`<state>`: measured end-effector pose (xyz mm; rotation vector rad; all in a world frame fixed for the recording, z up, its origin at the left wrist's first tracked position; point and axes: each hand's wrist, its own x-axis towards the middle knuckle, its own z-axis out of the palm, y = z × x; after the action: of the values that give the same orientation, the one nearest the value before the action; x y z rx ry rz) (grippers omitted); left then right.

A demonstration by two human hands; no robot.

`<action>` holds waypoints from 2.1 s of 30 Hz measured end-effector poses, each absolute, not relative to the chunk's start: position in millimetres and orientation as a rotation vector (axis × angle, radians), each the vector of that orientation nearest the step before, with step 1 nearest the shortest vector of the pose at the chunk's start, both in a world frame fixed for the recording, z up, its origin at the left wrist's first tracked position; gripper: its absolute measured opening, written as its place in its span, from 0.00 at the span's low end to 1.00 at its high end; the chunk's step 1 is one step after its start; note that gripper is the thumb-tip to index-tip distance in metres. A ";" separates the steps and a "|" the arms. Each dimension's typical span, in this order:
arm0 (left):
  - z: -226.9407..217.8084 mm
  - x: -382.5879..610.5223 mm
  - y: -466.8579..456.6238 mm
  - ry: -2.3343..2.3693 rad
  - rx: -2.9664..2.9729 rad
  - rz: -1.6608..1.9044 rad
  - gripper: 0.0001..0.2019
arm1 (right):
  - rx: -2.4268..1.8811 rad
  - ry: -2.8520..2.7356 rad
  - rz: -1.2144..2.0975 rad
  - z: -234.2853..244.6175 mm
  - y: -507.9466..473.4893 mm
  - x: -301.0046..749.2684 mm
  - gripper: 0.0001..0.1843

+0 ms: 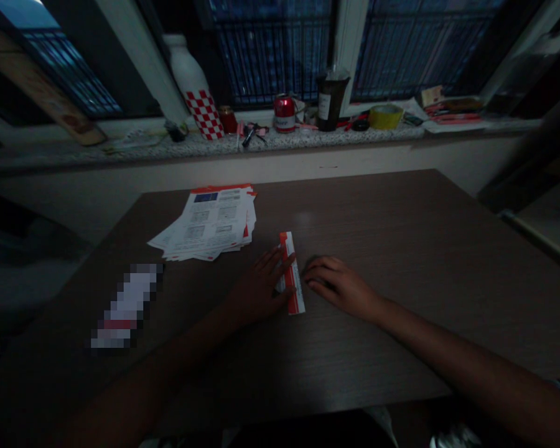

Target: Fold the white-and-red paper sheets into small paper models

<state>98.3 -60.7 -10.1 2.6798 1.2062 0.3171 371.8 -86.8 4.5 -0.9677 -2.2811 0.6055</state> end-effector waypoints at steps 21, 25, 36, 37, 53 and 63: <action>-11.2 99.6 -62.5 1.195 2.678 0.311 0.40 | -1.181 -2.282 0.521 -8.3 -13.3 347.4 0.03; -9.9 100.5 -62.5 1.213 2.664 0.278 0.40 | -1.182 -2.310 0.544 -6.3 -13.3 347.4 0.02; -8.8 101.0 -62.2 1.201 2.677 0.282 0.41 | -1.180 -2.360 0.539 -4.1 -29.8 351.5 0.06; -9.2 100.9 -62.0 1.198 2.676 0.284 0.41 | -1.175 -2.366 0.539 -4.0 -32.9 351.9 0.06; -12.2 100.1 -61.1 1.189 2.671 0.301 0.42 | -1.166 -2.371 0.615 0.3 -90.9 354.9 0.08; -12.3 99.4 -61.3 1.196 2.687 0.295 0.41 | -1.163 -2.386 0.623 2.2 -103.6 357.1 0.10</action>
<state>99.4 -61.3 -12.3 2.6871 1.1961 0.2949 357.1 -103.6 2.2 -1.1631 -2.3858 0.6230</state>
